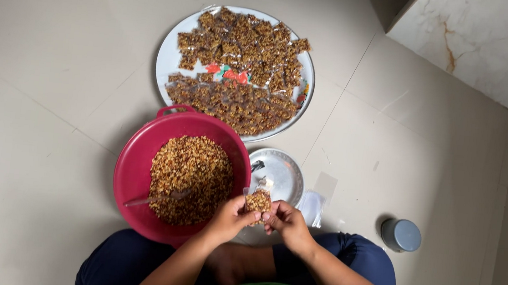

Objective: Pack small pieces of nut-based snacks into plastic bags from a large tray

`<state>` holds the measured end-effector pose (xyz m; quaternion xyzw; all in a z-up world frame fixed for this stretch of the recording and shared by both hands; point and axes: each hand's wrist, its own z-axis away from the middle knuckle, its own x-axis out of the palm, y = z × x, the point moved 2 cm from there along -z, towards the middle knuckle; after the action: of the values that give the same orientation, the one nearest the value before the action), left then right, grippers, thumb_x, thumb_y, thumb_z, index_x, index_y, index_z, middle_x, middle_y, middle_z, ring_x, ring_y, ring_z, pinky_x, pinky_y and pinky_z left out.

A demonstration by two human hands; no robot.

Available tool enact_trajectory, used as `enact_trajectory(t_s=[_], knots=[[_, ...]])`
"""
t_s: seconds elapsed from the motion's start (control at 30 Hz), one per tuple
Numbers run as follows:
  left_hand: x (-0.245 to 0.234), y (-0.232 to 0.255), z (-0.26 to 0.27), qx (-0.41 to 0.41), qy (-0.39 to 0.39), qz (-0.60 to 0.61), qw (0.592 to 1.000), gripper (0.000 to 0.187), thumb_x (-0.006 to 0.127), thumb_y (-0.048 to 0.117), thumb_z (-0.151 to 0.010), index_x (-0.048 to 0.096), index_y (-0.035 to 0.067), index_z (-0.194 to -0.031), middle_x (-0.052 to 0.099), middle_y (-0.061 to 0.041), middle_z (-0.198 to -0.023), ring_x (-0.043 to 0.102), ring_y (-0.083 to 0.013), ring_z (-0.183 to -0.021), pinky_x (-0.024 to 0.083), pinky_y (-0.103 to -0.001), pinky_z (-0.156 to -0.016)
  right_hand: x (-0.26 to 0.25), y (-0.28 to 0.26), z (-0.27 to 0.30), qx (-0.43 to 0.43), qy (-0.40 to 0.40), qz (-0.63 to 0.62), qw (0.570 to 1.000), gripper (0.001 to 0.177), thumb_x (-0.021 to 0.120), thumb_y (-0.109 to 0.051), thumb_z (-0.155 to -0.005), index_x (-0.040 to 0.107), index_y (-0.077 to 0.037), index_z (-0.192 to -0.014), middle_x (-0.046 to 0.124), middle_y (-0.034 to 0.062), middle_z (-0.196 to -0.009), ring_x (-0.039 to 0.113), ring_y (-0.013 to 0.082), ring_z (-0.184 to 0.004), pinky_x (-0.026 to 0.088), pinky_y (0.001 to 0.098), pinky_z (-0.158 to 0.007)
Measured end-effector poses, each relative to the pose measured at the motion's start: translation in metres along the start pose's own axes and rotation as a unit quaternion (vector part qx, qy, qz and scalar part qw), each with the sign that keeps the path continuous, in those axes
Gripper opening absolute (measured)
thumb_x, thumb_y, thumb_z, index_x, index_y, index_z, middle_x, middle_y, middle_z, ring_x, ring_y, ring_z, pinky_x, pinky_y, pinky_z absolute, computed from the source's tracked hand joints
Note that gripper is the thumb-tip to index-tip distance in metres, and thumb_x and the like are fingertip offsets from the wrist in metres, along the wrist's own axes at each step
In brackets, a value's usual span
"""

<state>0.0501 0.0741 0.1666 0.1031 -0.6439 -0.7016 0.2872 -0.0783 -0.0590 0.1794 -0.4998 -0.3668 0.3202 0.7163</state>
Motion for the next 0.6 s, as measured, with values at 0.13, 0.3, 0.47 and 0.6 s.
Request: enact_trajectory(t_s=[0.13, 0.3, 0.47, 0.6], knots=[[-0.016, -0.05, -0.005, -0.023, -0.035, -0.112, 0.993, 0.063, 0.074, 0.036, -0.09, 0.051, 0.01, -0.143, 0.064, -0.007, -0.123, 0.067, -0.016, -0.105, 0.059, -0.033, -0.09, -0.019, -0.006, -0.017, 0.066, 0.04, 0.03, 0.997, 0.018, 0.075, -0.017, -0.092, 0.064, -0.002, -0.096, 0.065, 0.0114, -0.068, 0.06, 0.0173, -0.057, 0.053, 0.0296, -0.057], [-0.016, 0.005, -0.003, 0.033, -0.104, -0.261, 0.959, 0.036, 0.069, 0.032, -0.093, 0.066, 0.017, -0.126, 0.074, -0.001, -0.118, 0.072, -0.0138, -0.09, 0.058, -0.028, -0.072, -0.068, -0.017, -0.085, 0.076, 0.151, 0.012, 0.986, 0.02, 0.075, -0.01, -0.092, 0.062, -0.003, -0.105, 0.064, 0.0091, -0.076, 0.058, 0.0185, -0.06, 0.048, 0.031, -0.056], [-0.027, -0.006, -0.013, 0.012, -0.199, -0.35, 0.915, 0.039, 0.069, 0.042, -0.092, 0.067, 0.02, -0.125, 0.071, 0.0, -0.117, 0.07, -0.0192, -0.102, 0.054, -0.034, -0.083, -0.106, -0.028, -0.196, 0.094, 0.18, 0.009, 0.979, 0.005, 0.067, -0.007, -0.099, 0.063, -0.004, -0.099, 0.062, 0.0092, -0.079, 0.054, 0.0182, -0.064, 0.046, 0.0304, -0.059], [-0.036, 0.001, -0.018, -0.105, -0.271, -0.309, 0.905, 0.047, 0.073, 0.034, -0.092, 0.064, 0.02, -0.137, 0.069, -0.007, -0.119, 0.069, -0.0189, -0.104, 0.051, -0.03, -0.092, -0.109, -0.054, -0.299, 0.038, 0.145, 0.003, 0.989, 0.016, 0.06, -0.007, -0.1, 0.056, -0.008, -0.085, 0.054, 0.0072, -0.071, 0.047, 0.0179, -0.059, 0.038, 0.0328, -0.056]])
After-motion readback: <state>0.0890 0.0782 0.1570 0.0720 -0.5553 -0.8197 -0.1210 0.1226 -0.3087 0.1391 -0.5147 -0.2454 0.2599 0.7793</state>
